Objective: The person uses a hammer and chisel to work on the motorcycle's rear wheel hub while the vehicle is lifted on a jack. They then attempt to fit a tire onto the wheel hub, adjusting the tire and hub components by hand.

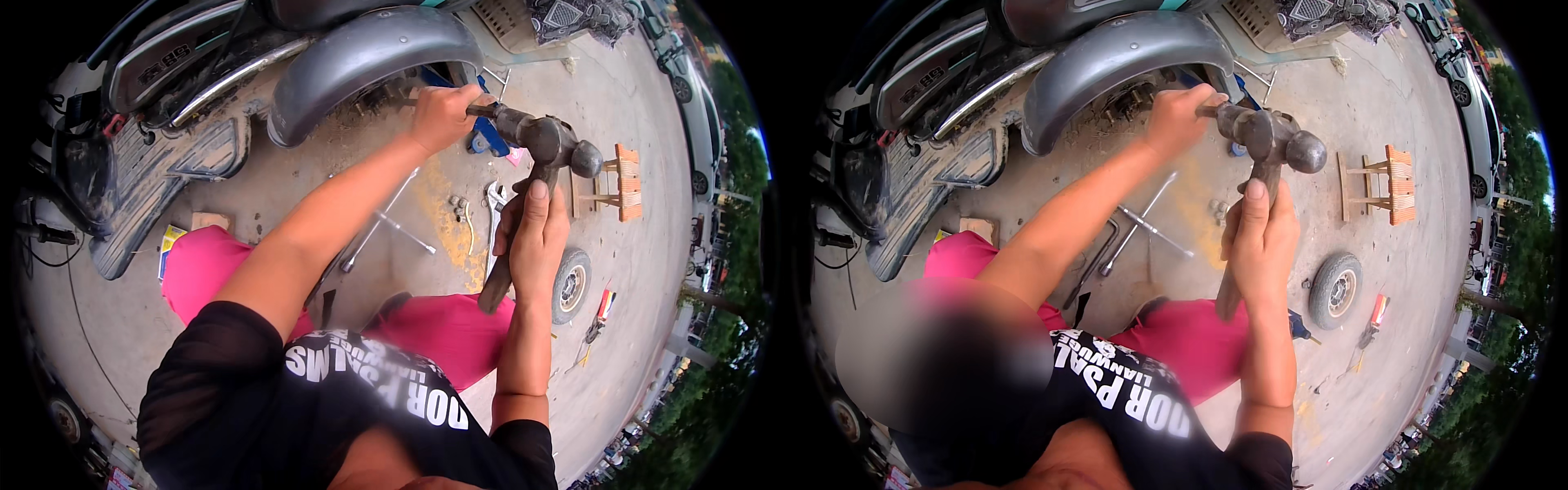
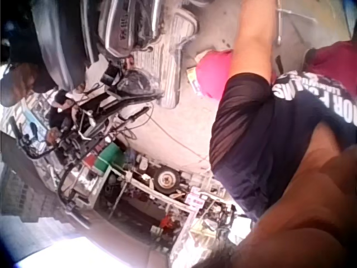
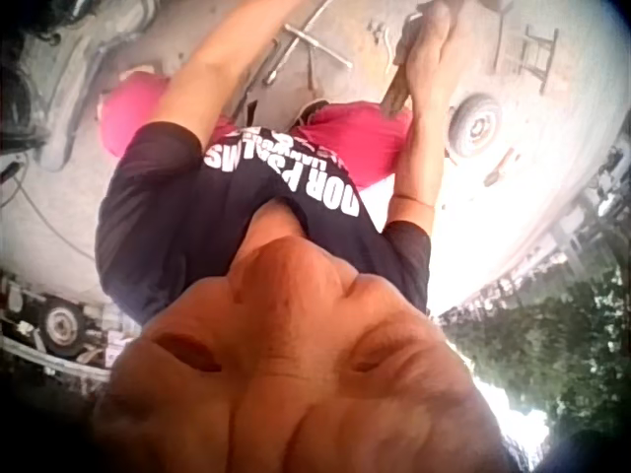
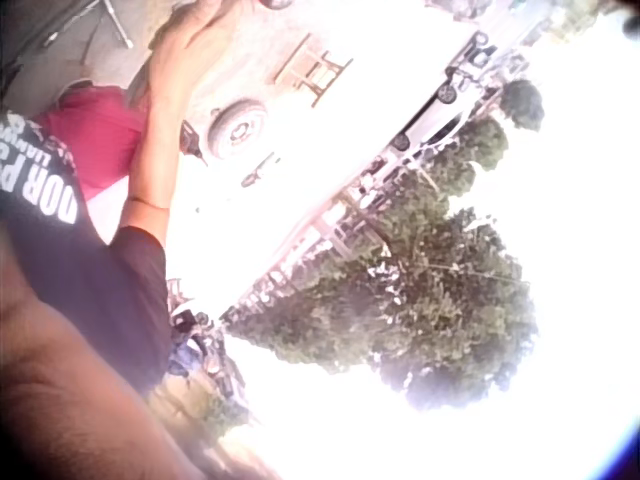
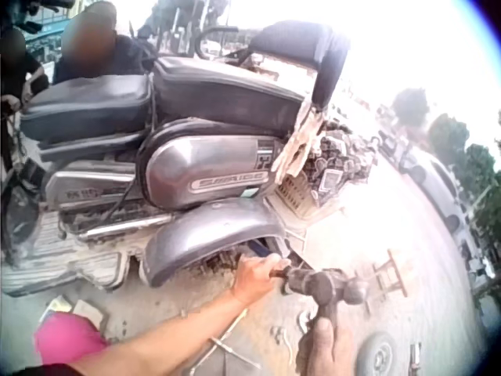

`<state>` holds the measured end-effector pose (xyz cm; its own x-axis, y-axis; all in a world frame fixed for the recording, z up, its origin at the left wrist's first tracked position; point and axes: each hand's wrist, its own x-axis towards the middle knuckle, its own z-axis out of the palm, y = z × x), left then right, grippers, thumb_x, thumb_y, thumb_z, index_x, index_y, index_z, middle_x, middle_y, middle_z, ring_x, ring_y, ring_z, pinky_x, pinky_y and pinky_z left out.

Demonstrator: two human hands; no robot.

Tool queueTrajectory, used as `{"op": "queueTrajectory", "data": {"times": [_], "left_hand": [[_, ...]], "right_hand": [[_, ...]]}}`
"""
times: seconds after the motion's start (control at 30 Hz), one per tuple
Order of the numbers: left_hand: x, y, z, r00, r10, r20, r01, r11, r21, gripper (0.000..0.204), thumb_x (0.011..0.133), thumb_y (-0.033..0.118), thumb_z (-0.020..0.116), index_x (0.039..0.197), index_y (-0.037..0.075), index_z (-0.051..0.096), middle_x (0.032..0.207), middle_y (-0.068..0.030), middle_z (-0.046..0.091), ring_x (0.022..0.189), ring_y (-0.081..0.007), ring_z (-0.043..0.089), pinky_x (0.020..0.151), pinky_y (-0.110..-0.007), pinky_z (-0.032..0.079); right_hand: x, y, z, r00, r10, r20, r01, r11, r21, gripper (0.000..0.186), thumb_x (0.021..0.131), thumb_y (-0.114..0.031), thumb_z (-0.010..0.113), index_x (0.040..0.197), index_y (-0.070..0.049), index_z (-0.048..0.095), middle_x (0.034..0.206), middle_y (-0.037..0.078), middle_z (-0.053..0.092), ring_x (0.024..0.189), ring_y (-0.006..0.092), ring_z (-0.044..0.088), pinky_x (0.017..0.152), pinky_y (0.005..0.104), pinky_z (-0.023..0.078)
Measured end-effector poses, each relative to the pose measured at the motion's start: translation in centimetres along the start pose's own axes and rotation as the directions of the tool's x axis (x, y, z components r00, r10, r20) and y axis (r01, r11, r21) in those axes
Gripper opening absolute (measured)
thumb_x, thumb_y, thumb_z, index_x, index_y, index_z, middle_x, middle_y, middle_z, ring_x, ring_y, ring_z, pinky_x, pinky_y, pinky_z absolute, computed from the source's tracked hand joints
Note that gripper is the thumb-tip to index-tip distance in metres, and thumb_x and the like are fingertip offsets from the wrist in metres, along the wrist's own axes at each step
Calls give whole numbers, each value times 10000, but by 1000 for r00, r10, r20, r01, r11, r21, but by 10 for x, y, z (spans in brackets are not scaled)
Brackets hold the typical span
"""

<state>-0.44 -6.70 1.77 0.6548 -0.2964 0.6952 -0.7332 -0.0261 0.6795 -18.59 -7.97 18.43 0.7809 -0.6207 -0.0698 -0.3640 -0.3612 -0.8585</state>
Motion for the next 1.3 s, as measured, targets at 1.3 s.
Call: {"op": "queueTrajectory", "data": {"times": [1.3], "left_hand": [[11,-22,-7,999,-13,-42,12,1000,-17,157,743,23,646,877,104,645,715,-138,630,666,-341,629,560,-408,484]], "right_hand": [[-4,-44,-15,869,-343,-356,468,804,368,609,965,-602,351,1012,-7,468,591,55,419,392,134,404,370,251,365]]}}
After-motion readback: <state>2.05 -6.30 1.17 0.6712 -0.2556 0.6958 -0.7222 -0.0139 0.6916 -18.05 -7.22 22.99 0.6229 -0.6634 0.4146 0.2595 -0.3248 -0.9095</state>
